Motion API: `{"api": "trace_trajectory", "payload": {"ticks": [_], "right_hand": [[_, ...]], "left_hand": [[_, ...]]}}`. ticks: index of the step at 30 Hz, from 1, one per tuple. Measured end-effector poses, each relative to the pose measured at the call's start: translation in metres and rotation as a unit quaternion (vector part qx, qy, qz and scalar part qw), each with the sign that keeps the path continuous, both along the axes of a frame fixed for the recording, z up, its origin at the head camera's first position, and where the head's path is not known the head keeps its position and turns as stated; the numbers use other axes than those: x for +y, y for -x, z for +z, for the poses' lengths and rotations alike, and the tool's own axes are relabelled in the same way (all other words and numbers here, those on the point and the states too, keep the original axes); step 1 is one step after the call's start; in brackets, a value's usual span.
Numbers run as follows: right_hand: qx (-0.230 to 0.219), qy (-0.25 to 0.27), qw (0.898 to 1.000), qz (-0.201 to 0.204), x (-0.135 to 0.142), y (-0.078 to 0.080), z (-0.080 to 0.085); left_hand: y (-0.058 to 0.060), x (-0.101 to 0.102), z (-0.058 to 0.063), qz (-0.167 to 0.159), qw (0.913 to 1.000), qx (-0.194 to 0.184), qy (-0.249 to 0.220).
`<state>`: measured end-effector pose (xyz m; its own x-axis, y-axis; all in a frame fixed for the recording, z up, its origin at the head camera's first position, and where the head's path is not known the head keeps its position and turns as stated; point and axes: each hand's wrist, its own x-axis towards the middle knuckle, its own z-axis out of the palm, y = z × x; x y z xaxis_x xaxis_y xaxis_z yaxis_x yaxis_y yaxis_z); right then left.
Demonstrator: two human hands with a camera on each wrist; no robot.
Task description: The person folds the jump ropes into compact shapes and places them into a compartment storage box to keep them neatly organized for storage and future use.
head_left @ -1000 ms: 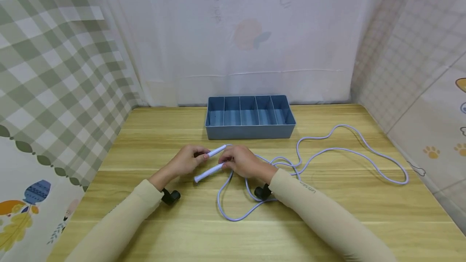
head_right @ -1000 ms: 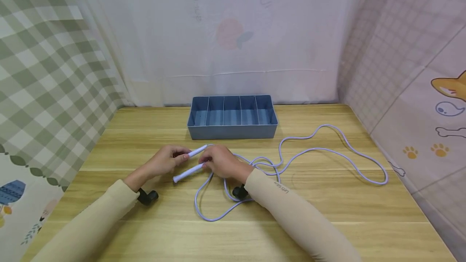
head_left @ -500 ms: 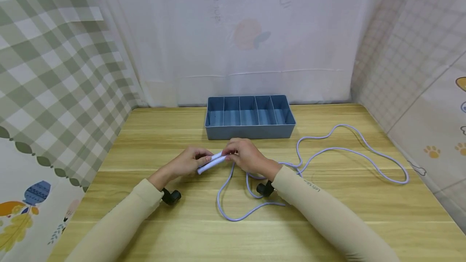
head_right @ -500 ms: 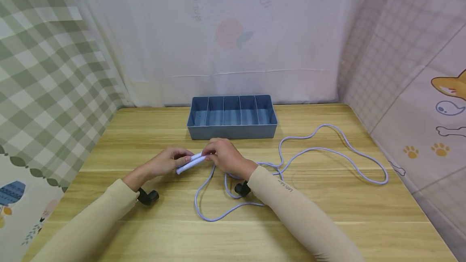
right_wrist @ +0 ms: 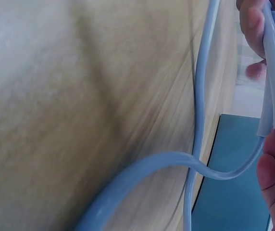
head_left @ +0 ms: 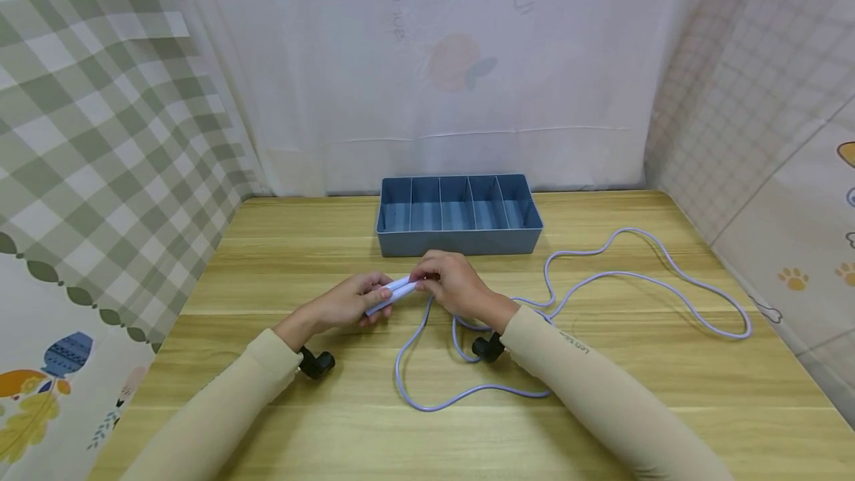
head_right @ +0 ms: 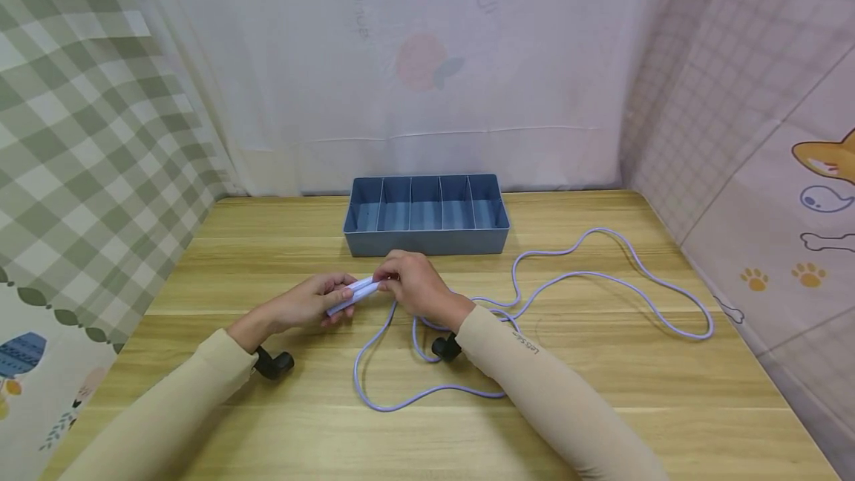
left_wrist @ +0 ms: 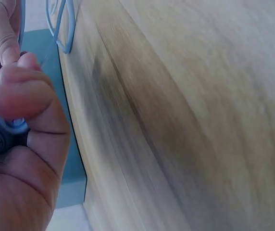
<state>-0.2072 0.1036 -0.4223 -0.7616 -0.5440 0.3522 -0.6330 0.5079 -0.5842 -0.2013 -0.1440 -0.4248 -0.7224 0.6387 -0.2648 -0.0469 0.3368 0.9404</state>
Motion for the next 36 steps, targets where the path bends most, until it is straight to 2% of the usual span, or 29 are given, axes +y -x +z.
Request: {"api": "trace_trajectory", "payload": {"ticks": [4,12,21,24,26,32,36], "right_hand": [[-0.006,0.005,1.0,-0.007,0.001,-0.001,-0.001],[-0.021,0.022,1.0,-0.006,0.006,-0.002,-0.003],[-0.105,-0.005,0.994,0.003,0.02,0.0,-0.002],[-0.133,0.004,0.991,0.009,0.022,0.0,-0.004],[-0.151,0.017,0.988,0.015,0.024,0.0,-0.005],[-0.236,0.062,0.969,0.035,0.034,-0.001,-0.001],[-0.244,0.056,0.968,0.019,0.042,-0.001,0.0]], "left_hand": [[-0.001,0.001,0.001,-0.005,0.9998,0.013,0.011],[-0.002,0.001,0.002,-0.002,0.9996,0.016,0.022],[-0.005,0.0,0.008,-0.01,0.9987,0.048,0.013],[-0.006,-0.001,0.009,-0.014,0.9984,0.053,0.007],[-0.006,-0.003,0.009,-0.015,0.9985,0.053,0.005],[-0.005,-0.013,0.01,-0.003,0.9989,0.046,-0.002],[-0.005,-0.019,0.011,0.006,0.9993,0.032,-0.016]]}}
